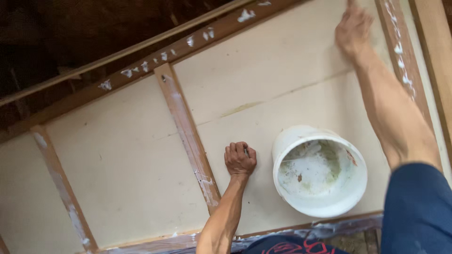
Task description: The person applies white glue to the edges of a wooden frame using a brush, then places a large plywood sheet over the glued frame. The person then retrieves a container of nails and a hammer.
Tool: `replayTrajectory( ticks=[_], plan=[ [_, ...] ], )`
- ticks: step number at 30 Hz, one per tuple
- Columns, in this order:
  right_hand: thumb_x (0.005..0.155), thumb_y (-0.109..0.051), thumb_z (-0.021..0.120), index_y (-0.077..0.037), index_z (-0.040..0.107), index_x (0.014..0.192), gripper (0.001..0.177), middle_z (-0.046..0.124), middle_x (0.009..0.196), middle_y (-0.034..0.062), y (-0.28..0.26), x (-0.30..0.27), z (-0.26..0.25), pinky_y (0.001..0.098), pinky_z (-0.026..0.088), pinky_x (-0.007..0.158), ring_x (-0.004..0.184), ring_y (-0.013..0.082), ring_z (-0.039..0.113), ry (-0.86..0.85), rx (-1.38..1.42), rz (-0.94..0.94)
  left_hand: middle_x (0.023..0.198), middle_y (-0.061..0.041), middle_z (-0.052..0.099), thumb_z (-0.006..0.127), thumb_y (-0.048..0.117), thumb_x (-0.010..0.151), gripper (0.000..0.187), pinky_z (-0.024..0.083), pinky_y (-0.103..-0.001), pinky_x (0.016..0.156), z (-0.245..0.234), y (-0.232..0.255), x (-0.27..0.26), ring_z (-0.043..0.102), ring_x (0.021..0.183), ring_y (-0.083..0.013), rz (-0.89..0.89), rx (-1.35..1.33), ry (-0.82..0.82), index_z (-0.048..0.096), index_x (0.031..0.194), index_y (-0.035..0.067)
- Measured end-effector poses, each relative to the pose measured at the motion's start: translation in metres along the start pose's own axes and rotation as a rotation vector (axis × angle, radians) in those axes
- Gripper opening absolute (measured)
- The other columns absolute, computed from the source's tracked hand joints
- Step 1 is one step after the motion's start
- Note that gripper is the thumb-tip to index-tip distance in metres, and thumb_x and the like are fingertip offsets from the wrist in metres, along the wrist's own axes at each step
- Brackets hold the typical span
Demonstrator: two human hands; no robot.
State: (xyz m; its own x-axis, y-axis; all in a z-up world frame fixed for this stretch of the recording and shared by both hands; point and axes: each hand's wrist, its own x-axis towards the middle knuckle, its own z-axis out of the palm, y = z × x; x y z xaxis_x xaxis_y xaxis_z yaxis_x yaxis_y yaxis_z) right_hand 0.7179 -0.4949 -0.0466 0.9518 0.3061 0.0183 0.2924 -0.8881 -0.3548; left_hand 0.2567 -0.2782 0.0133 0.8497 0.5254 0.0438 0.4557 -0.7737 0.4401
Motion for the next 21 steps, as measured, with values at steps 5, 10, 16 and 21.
replayTrajectory(
  ticks=[5,10,16,21],
  plan=[
    [0.109,-0.005,0.033,0.004,0.05,0.146,0.042,0.065,0.071,0.0179,-0.11,-0.028,0.02,0.0424,0.048,0.036,0.051,0.0292,0.06,-0.381,0.044,-0.185,0.087,-0.005,0.055,0.067,0.018,0.08,0.014,0.049,-0.043,0.073,0.003,0.001,-0.007,0.055,0.081,-0.0267,-0.024,-0.007,-0.007,0.057,0.089,0.015],
    [0.108,-0.006,0.04,-0.001,0.059,0.143,0.04,0.066,0.079,0.0217,-0.179,-0.031,0.022,0.0414,0.048,0.047,0.058,0.0255,0.06,-0.179,0.251,-0.573,0.086,-0.006,0.055,0.066,0.019,0.078,0.014,0.049,-0.043,0.071,0.0,-0.004,-0.002,0.056,0.081,-0.027,-0.03,-0.037,0.0,0.057,0.087,0.016],
    [0.112,-0.006,0.041,0.009,0.059,0.107,0.023,0.065,0.075,0.0249,-0.194,-0.032,0.029,0.0452,0.047,0.05,0.059,0.0324,0.06,-0.291,-0.094,-0.355,0.086,-0.008,0.055,0.067,0.02,0.077,0.015,0.048,-0.046,0.07,-0.001,-0.001,-0.004,0.056,0.082,-0.0284,-0.012,-0.087,0.07,0.057,0.086,0.015],
    [0.099,-0.016,0.044,0.0,0.056,0.108,0.022,0.063,0.072,0.0136,-0.242,-0.063,0.099,0.0292,0.039,0.042,0.056,0.0224,0.058,-0.344,-0.079,-0.415,0.087,-0.009,0.056,0.063,0.019,0.083,0.01,0.048,-0.045,0.07,-0.006,-0.007,-0.007,0.057,0.08,-0.0273,-0.015,-0.143,-0.026,0.058,0.089,0.012]
  ],
)
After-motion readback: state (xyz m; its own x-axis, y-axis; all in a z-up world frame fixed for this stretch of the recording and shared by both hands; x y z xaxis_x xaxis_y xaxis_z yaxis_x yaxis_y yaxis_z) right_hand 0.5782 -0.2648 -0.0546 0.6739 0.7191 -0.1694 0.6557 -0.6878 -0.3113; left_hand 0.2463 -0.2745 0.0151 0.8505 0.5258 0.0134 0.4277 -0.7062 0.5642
